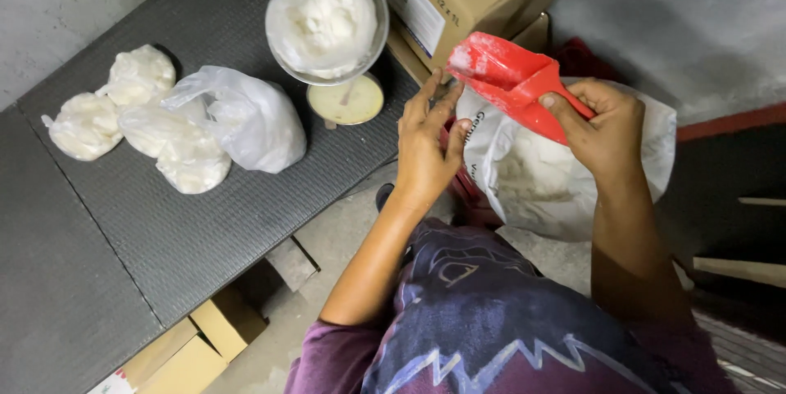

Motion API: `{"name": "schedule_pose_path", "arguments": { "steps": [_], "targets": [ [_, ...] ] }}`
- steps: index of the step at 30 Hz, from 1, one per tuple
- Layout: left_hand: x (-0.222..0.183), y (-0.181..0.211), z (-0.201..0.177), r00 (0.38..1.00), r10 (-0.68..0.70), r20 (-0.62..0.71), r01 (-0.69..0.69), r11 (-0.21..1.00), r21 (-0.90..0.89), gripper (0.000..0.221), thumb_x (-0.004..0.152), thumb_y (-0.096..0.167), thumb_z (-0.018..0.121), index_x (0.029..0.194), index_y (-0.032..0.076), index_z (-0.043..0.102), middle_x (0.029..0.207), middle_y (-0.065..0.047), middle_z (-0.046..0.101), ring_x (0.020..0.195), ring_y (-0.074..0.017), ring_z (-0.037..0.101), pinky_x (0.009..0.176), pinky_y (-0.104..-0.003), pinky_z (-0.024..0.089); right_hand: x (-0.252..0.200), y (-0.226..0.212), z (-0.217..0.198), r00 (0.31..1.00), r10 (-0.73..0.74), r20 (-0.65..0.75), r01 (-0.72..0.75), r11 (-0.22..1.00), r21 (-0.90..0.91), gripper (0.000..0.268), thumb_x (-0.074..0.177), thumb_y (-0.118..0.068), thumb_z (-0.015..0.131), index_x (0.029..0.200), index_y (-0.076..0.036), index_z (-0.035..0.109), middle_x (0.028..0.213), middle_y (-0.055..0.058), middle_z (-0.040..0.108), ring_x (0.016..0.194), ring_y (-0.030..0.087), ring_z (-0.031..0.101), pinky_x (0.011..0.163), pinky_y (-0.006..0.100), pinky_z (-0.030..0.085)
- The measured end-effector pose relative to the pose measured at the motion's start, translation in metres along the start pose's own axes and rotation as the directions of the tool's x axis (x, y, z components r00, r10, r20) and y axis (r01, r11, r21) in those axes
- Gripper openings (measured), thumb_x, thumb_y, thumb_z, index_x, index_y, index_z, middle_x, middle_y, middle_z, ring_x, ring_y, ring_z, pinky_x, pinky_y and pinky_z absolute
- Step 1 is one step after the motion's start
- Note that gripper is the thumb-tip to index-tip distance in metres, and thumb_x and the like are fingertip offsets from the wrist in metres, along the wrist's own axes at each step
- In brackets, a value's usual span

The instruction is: Measuring and packaging white powder into plastic bags using a scale and a scoop.

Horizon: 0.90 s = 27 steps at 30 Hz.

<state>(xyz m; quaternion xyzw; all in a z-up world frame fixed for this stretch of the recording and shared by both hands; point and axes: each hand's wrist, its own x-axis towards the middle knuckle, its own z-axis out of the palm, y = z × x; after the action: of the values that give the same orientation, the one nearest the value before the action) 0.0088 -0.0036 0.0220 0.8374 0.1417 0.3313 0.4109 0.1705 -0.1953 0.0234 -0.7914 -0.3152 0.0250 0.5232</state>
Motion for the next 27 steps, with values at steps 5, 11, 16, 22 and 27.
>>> {"name": "schedule_pose_path", "arguments": {
  "steps": [5, 11, 16, 22, 27],
  "targets": [
    [-0.011, 0.013, 0.02, 1.0, 0.024, 0.01, -0.025, 0.999, 0.035, 0.05, 0.09, 0.015, 0.078, 0.138, 0.01, 0.064, 0.154, -0.022, 0.051, 0.136, -0.04, 0.053, 0.115, -0.047, 0.042, -0.022, 0.011, -0.031, 0.998, 0.06, -0.032, -0.061, 0.997, -0.043, 0.015, 0.1, -0.011, 0.081, 0.099, 0.002, 0.074, 0.08, -0.002, 0.068, 0.07, 0.001, 0.054, 0.062, 0.022, 0.043],
    [-0.027, 0.021, 0.045, 0.998, 0.055, 0.042, -0.057, 0.997, 0.059, 0.048, 0.091, 0.012, 0.076, 0.138, 0.008, 0.065, 0.153, -0.023, 0.051, 0.139, -0.0414, 0.053, 0.118, -0.047, 0.043, -0.056, 0.033, -0.075, 0.997, 0.07, -0.035, -0.068, 0.997, 0.045, 0.014, 0.1, -0.01, 0.081, 0.097, 0.001, 0.073, 0.079, -0.004, 0.064, 0.074, 0.0, 0.052, 0.065, 0.021, 0.042],
    [-0.048, 0.015, 0.067, 0.996, 0.002, 0.087, -0.007, 0.998, 0.062, 0.047, 0.09, 0.01, 0.076, 0.137, 0.007, 0.066, 0.152, -0.023, 0.052, 0.135, -0.0392, 0.057, 0.114, -0.046, 0.047, -0.079, 0.043, -0.107, 0.995, 0.103, -0.011, -0.103, 0.995, -0.017, 0.017, 0.097, -0.011, 0.082, 0.093, 0.001, 0.071, 0.075, -0.002, 0.062, 0.07, 0.003, 0.049, 0.061, 0.024, 0.041],
    [-0.07, 0.012, 0.08, 0.989, -0.043, 0.138, 0.036, 0.998, 0.049, 0.05, 0.088, 0.002, 0.074, 0.137, 0.005, 0.065, 0.155, -0.027, 0.046, 0.139, -0.0427, 0.054, 0.115, -0.045, 0.046, -0.091, 0.06, -0.11, 0.986, 0.14, 0.086, -0.13, 0.985, -0.113, 0.022, 0.091, -0.02, 0.084, 0.093, -0.001, 0.072, 0.073, 0.006, 0.067, 0.066, 0.011, 0.058, 0.061, 0.029, 0.048],
    [-0.089, 0.004, 0.09, 0.968, -0.179, 0.175, 0.175, 0.984, 0.039, 0.051, 0.089, 0.001, 0.072, 0.139, 0.008, 0.064, 0.153, -0.026, 0.048, 0.136, -0.0417, 0.056, 0.112, -0.043, 0.048, -0.083, 0.073, -0.092, 0.957, 0.006, 0.289, 0.111, 0.916, -0.386, 0.031, 0.083, -0.034, 0.083, 0.091, -0.005, 0.075, 0.079, 0.017, 0.07, 0.069, 0.033, 0.069, 0.065, 0.041, 0.052]
  ]
}}
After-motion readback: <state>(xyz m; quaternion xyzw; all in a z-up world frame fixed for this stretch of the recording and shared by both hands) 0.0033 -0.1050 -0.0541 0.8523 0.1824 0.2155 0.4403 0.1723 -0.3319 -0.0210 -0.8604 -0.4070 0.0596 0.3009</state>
